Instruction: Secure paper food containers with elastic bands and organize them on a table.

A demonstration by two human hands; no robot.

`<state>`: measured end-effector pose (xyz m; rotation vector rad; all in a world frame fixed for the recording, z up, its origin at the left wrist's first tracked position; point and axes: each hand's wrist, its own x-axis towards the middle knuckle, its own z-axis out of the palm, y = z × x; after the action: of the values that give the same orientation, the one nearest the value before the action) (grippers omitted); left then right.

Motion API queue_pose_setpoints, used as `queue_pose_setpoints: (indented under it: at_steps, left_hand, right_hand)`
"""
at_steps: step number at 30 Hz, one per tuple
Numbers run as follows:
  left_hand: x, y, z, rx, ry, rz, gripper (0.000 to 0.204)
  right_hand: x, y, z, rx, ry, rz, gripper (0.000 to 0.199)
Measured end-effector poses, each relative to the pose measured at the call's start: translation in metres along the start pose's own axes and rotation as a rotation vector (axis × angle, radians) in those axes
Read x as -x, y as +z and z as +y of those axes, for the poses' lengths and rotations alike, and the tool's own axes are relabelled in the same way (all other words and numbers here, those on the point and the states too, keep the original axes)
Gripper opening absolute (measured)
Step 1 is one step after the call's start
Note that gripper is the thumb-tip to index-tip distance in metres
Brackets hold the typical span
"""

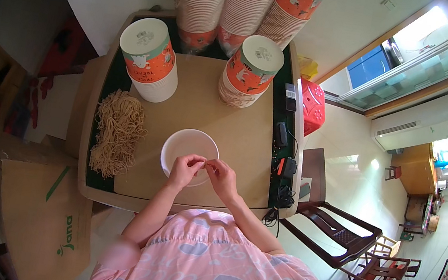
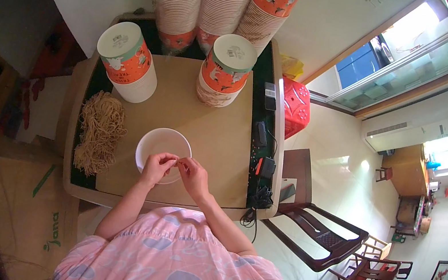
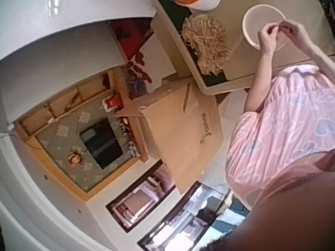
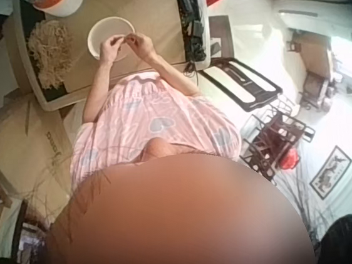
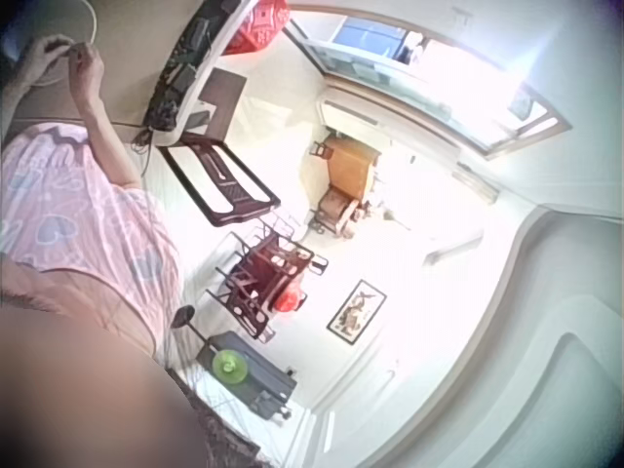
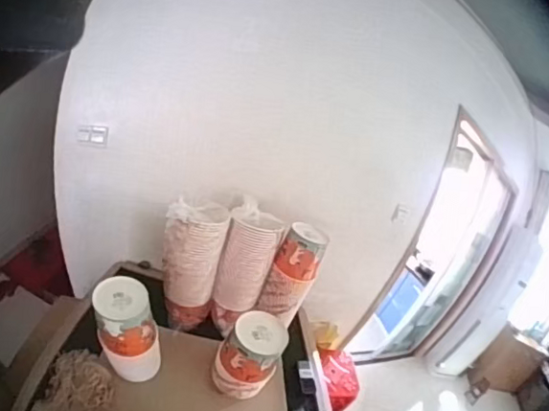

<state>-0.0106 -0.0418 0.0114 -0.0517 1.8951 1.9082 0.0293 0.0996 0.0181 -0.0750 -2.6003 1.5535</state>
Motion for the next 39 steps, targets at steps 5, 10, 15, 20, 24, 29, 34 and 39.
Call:
queue_pose_setpoints:
  at_steps: [5,10,15,20,24,29,34,39]
  left_hand:
    - [-0.002,0.0,-0.005,0.015,0.012,-0.001,0.009]
    - [-0.005,0.0,-0.009,-0.002,0.029,0.019,0.008]
    - [-0.003,0.003,-0.003,-0.012,0.028,0.026,0.009]
    - [-0.004,0.003,-0.006,-0.034,0.062,0.034,0.009]
    - [-0.006,0.003,-0.01,-0.033,0.046,0.059,0.009]
    - [-0.008,0.003,-0.013,-0.026,0.043,0.076,0.011]
    - [-0.007,0.004,-0.013,-0.068,0.046,0.09,0.01]
    - [-0.007,0.005,-0.019,0.004,0.029,0.082,0.008]
  right_hand:
    - [-0.001,0.0,-0.001,0.008,-0.006,-0.001,0.008]
    - [-0.001,0.0,-0.003,0.008,-0.014,0.005,0.009]
    - [0.0,0.001,0.001,0.007,-0.005,0.017,0.008]
    - [0.0,0.001,0.0,0.004,-0.009,0.022,0.007]
    - [0.0,0.001,-0.002,0.002,-0.008,0.024,0.007]
    - [-0.001,0.0,-0.002,0.014,-0.007,0.016,0.006]
    - [-0.001,-0.001,0.0,0.004,-0.044,0.016,0.004]
    - [-0.001,-0.001,0.0,0.01,-0.083,0.014,0.003]
